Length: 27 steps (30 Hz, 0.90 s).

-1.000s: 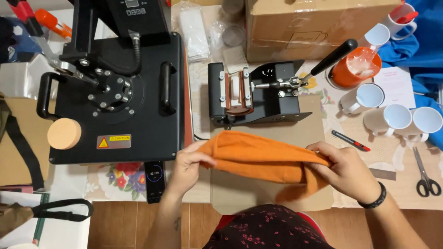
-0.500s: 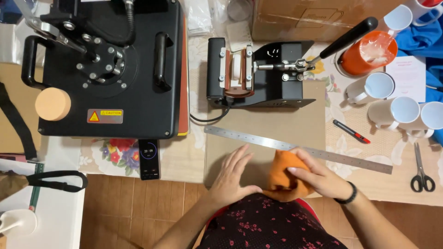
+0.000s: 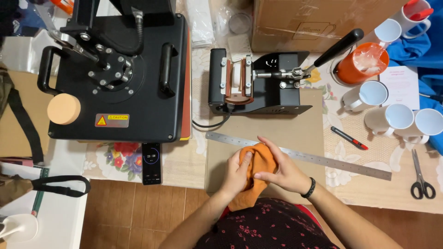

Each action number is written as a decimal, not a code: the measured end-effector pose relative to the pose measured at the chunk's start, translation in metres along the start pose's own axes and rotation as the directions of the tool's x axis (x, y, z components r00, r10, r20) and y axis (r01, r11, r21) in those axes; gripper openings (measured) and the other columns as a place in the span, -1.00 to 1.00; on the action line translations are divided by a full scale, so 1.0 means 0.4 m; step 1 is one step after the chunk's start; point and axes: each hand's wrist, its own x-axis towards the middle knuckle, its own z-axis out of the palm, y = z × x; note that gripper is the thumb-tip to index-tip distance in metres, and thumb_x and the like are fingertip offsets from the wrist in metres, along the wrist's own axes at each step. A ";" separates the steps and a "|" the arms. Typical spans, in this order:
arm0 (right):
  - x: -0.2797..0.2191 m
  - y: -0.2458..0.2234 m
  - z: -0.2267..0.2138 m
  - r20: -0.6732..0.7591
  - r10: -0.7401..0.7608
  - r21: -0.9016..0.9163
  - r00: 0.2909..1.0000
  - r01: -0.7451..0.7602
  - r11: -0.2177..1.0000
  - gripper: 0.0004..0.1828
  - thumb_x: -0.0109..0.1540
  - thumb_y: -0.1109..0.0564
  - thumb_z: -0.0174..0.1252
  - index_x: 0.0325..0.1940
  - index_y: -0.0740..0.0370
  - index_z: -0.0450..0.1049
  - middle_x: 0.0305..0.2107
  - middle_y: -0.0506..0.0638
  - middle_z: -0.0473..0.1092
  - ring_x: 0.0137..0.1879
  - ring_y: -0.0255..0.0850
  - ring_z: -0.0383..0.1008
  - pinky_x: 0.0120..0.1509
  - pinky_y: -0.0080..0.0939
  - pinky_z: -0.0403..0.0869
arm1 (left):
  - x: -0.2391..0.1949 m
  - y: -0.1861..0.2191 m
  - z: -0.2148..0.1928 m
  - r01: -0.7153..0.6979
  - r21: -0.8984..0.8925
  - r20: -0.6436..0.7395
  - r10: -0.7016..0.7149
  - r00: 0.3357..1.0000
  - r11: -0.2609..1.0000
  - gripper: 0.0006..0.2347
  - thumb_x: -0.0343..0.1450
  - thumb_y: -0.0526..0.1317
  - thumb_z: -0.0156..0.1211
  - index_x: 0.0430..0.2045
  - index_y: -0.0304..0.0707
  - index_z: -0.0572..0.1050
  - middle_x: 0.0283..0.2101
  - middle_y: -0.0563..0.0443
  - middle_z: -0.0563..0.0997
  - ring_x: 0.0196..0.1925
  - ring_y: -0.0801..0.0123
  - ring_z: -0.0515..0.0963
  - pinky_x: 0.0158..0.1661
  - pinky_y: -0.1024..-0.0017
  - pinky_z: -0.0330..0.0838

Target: The person cleans a mug with an orange cloth, wraps a transfer sheet around it, and places it into a mug heat press machine. They then close the press to apply heat and pressure to the mug.

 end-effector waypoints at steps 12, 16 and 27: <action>-0.034 -0.023 0.017 -0.021 -0.064 -0.115 0.998 0.061 0.991 -0.35 0.23 0.09 0.24 0.41 0.10 0.32 0.07 0.12 0.53 0.18 0.00 0.52 0.20 0.05 0.49 | -0.002 -0.052 0.013 -0.018 0.003 0.131 0.017 0.991 1.000 -0.74 0.59 -0.16 -0.12 -0.18 -0.33 0.54 -0.35 -0.07 0.62 -0.20 0.39 0.53 -0.13 0.30 0.49; -0.042 -0.004 -0.013 -0.093 -0.013 -0.207 0.996 -0.007 0.978 -0.41 0.19 0.11 0.26 0.33 0.01 0.40 -0.48 0.09 0.63 -0.36 -0.16 0.66 -0.22 -0.16 0.57 | 0.005 -0.016 0.026 -0.050 0.021 0.198 0.045 0.979 0.999 -0.81 0.57 -0.26 -0.13 -0.21 -0.37 0.46 -0.32 -0.09 0.54 -0.16 0.32 0.49 -0.10 0.24 0.47; -0.029 0.022 -0.075 -0.065 0.044 -0.196 0.997 -0.056 0.979 -0.72 0.15 0.04 0.35 -0.56 0.22 0.52 -0.84 -0.01 0.39 -0.63 -0.26 0.29 -0.48 -0.30 0.33 | 0.022 0.070 0.029 -0.044 0.179 0.163 0.015 0.986 0.983 -0.74 0.56 -0.22 0.01 -0.55 -0.28 0.48 -0.64 0.07 0.52 -0.53 0.51 0.46 -0.48 0.53 0.41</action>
